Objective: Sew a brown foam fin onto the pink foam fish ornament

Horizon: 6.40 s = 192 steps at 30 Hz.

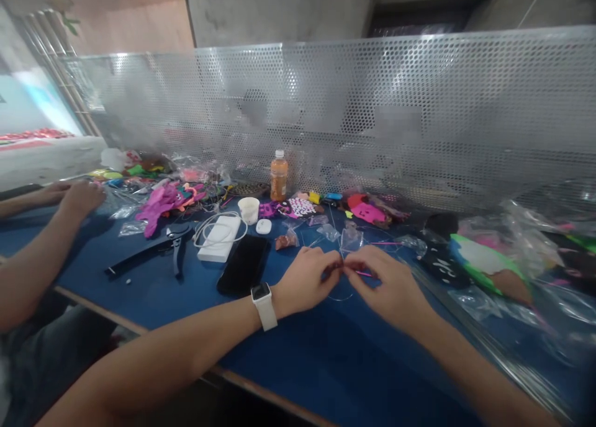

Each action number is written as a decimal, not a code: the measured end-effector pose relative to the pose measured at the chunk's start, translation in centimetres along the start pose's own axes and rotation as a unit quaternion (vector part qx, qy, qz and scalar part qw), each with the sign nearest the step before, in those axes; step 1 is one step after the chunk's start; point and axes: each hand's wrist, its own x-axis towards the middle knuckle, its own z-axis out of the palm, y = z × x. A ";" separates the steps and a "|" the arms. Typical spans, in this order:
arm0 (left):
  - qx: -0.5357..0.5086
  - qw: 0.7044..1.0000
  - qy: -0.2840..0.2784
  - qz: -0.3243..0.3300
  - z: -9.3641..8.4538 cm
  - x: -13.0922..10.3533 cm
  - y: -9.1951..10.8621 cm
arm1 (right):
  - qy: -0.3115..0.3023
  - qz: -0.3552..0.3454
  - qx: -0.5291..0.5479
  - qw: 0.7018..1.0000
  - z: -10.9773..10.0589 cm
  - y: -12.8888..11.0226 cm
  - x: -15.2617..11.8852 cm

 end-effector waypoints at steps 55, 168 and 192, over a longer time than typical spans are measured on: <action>-0.558 0.816 -0.014 -0.152 -1.1 0.9 0.9 | 0.032 0.206 0.376 0.903 1.1 0.4 -0.1; -0.347 0.923 -0.001 -0.167 -0.6 0.6 0.7 | 0.060 0.161 0.284 0.943 1.4 -0.3 -0.5; -0.137 0.986 0.019 -0.091 -1.3 0.5 0.9 | 0.040 0.205 0.313 0.927 1.3 -0.6 -0.2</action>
